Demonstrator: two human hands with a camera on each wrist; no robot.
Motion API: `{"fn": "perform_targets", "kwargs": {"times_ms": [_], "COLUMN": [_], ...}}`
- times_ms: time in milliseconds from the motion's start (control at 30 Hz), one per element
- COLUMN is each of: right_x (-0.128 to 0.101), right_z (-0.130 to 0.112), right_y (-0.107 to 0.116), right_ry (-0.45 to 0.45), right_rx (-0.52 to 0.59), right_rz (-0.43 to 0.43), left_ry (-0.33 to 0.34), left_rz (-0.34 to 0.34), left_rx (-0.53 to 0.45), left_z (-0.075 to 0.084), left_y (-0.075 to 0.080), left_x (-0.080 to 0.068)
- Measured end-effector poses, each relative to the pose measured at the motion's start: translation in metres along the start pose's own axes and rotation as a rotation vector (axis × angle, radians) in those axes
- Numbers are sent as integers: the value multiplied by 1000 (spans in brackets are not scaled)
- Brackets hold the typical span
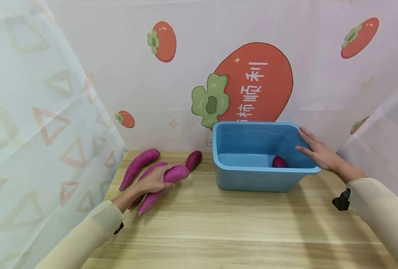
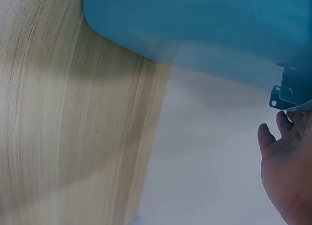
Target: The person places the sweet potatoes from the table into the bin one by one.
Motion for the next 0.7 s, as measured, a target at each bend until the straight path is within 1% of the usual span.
{"fn": "perform_targets", "kwargs": {"times_ms": [133,300,600,700], "right_x": [0,0,1,0], "right_z": [1,1,1,1], "right_y": [0,-1,-1,-1], "right_ry": [5,2,1,-3], "right_rx": [-9,-7,-13,-15], "right_rz": [3,4,10,10], "left_ry": [-3,-17,-33,-23], "left_rz": [8,18,-8,-16], "left_rx": [27,36,6,9], "left_z": [3,10,19,22], "left_y": [3,8,15,17], "left_x": [3,6,11,12]}}
Point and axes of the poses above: each hand's wrist, its own x-axis towards the middle knuckle, its own y-axis out of the back of the hand, z = x × y, the point moved 2 cm from there along x, towards the middle knuckle, and after that the axes turned 4 degrees about -x, right-handed, at the moved point
